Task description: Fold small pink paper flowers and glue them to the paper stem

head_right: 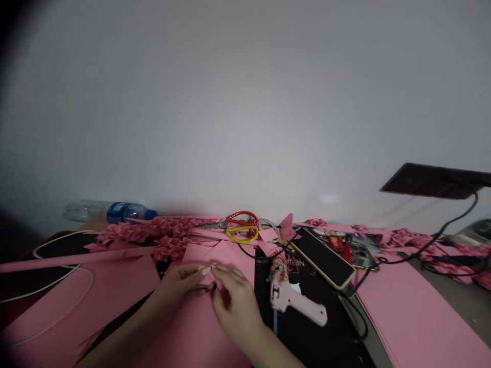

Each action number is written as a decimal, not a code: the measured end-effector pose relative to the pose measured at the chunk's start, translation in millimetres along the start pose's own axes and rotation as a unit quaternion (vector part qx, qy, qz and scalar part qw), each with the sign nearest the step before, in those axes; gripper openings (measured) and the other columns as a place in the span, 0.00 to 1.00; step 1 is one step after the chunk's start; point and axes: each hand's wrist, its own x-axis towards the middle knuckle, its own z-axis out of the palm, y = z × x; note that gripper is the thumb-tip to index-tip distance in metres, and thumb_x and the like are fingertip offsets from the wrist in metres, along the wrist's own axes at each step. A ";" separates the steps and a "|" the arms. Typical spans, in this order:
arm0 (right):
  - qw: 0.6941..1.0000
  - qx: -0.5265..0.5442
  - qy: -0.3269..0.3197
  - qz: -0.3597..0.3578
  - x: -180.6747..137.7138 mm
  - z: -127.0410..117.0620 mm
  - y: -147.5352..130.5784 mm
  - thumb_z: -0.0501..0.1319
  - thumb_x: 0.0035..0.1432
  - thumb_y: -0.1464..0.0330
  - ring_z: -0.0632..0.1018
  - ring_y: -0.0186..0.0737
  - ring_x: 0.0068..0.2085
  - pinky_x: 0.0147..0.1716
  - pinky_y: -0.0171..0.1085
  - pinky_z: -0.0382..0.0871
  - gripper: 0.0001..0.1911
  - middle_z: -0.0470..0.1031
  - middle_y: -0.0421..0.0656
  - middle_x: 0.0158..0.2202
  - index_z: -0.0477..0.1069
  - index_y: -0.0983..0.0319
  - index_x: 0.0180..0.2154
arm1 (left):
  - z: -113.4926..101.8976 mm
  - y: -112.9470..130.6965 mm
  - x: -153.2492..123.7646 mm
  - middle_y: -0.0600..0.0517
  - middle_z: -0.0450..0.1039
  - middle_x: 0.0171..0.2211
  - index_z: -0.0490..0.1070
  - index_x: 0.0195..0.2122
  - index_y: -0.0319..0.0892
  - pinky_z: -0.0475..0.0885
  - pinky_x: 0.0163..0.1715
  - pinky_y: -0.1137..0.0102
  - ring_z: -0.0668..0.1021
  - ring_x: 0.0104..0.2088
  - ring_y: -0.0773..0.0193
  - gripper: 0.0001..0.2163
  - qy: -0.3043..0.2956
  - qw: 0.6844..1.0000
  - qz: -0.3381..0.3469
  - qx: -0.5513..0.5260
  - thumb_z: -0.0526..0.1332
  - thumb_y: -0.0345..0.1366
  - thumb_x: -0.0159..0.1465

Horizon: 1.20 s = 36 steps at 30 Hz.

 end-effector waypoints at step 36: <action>0.991 0.079 0.039 0.096 -1.3 -1.7 3.9 0.53 0.62 0.71 0.80 0.45 0.45 0.46 0.41 0.73 0.15 0.81 0.50 0.44 0.76 0.63 0.46 | -1.5 1.4 -0.2 0.52 0.81 0.31 0.78 0.36 0.42 0.75 0.36 0.71 0.82 0.36 0.61 0.23 -0.003 0.999 -0.008 0.032 0.74 0.52 0.45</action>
